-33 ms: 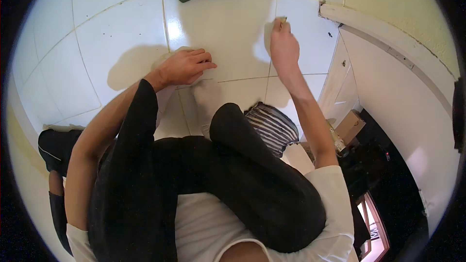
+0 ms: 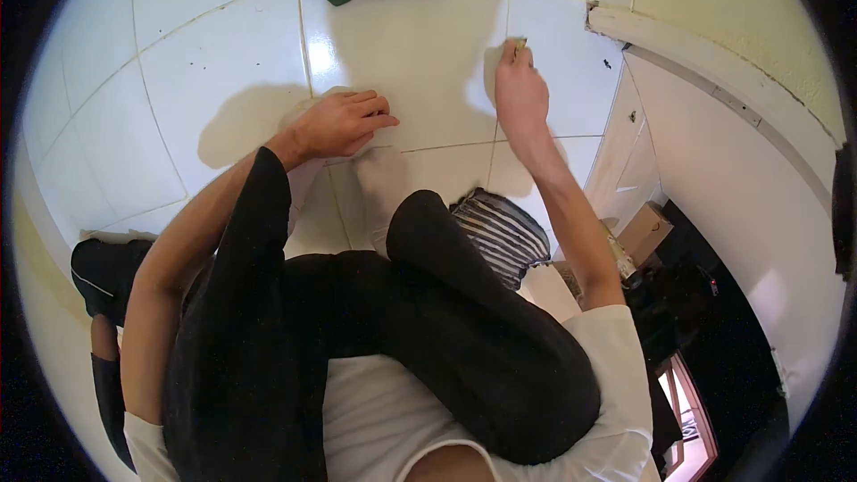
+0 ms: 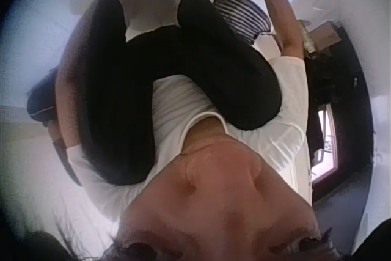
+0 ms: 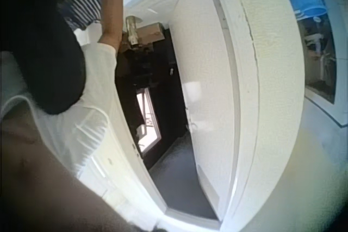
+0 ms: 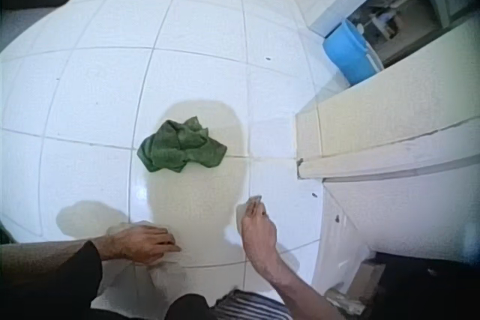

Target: The person scrapes grout lines between floor tiles and wipes the area with a cloth.

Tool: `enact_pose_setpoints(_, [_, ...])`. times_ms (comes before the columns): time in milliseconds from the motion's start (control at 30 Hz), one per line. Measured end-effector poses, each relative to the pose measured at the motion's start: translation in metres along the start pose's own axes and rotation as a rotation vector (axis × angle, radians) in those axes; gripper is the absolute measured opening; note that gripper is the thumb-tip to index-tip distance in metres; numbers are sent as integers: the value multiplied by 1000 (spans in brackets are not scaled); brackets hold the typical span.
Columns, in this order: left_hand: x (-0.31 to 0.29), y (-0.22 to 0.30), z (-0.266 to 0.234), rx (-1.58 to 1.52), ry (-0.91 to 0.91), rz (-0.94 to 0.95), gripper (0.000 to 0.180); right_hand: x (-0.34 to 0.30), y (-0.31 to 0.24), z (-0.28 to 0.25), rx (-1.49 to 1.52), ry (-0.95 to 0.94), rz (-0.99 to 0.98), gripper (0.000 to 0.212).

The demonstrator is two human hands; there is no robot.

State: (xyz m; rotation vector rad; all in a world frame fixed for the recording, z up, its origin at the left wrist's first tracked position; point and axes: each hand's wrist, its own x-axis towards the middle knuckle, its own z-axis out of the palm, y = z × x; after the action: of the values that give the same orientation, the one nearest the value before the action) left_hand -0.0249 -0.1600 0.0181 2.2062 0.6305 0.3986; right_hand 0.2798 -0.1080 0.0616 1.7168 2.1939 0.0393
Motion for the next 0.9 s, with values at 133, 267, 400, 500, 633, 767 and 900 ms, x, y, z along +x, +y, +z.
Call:
enact_pose_setpoints(133, [-2, 0, -2, -36, 10, -2, 35, 6, 2, -3, 23, 47, -22, 31])
enact_pose_setpoints(267, [1, 0, 1, -35, -50, -20, 42, 53, 7, -5, 26, 133, 5, 26])
enact_pose_setpoints(400, [2, 1, -5, -27, -60, -26, 43, 69, 10, -10, 19, 111, -7, 26])
enact_pose_setpoints(500, [-3, 0, -3, -23, -66, -44, 44, 40, 7, -13, 48, 73, -42, 28])
enact_pose_setpoints(633, [-5, 2, -3, -43, -20, -36, 43, 5, 6, -8, 59, 5, -59, 31])
enact_pose_setpoints(767, [-1, 0, -2, -34, -7, -4, 42, 35, 7, -5, 48, 100, -6, 31])
enact_pose_setpoints(900, [3, 1, -5, -35, -8, 7, 40, 79, 12, -2, 0, 166, 1, 29])
